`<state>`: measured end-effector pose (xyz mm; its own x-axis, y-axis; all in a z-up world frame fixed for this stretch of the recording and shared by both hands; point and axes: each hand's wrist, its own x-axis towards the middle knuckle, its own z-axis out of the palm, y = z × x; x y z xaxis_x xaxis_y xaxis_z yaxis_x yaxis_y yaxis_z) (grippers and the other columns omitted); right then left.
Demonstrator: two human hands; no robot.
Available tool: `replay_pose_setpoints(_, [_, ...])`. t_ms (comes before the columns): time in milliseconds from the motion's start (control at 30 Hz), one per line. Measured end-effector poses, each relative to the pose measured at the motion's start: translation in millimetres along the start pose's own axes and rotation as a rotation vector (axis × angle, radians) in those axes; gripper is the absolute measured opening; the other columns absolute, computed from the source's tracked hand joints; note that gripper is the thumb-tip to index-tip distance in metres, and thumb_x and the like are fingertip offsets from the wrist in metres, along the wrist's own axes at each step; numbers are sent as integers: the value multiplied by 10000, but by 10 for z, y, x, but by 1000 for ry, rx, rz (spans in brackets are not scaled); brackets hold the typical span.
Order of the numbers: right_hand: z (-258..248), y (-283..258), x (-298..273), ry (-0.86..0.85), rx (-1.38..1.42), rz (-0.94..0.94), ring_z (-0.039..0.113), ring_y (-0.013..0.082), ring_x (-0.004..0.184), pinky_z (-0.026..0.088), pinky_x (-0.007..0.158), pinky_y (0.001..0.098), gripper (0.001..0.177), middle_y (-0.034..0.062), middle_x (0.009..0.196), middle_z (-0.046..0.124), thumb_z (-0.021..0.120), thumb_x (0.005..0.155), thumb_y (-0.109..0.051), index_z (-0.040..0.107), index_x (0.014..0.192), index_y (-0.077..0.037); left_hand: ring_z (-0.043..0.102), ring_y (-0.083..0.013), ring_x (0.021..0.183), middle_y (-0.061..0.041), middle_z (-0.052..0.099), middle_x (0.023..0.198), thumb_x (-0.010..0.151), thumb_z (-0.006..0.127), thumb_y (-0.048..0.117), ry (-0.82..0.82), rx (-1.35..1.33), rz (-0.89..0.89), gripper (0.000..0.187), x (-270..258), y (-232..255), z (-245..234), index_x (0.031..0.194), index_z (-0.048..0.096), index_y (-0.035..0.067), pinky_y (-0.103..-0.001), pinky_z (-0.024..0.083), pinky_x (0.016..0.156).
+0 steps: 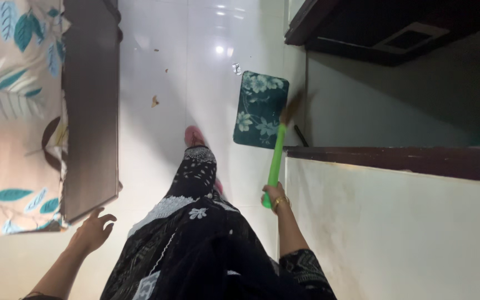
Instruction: The person sweeps the floor with a broom, moving debris from under furniture and across the room towards the kitchen area.
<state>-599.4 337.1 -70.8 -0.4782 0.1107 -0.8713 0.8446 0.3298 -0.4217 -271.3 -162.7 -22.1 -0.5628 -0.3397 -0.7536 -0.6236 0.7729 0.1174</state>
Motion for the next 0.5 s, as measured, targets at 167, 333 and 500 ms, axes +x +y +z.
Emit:
replay_pose_setpoints(167, [550,-450,228,-153,-119,-4,652,241,543,580,464,394,569,216,860,628,677,834,-60,484,1338,122,654,-360,1236,-139,349,1633,947,618,290,38,43,114,304,638,403,-550,1231,723,253,-483,481,1132])
replay_pose_setpoints(333, [385,-726,171,-71,-300,-101,650,251,556,559,488,402,961,161,992,660,689,769,-22,227,1583,-241,680,-392,1194,-139,366,1644,976,590,297,64,-87,108,298,1249,698,-1245,1233,721,221,-495,494,1121])
replay_pose_setpoints(500, [-46,-1199,130,76,-396,-108,652,241,537,573,486,375,992,136,1028,662,658,785,-27,184,1611,-305,719,-390,1168,-125,409,1631,972,584,296,45,-111,82,307,1723,967,-1976,1240,721,232,-489,511,1118])
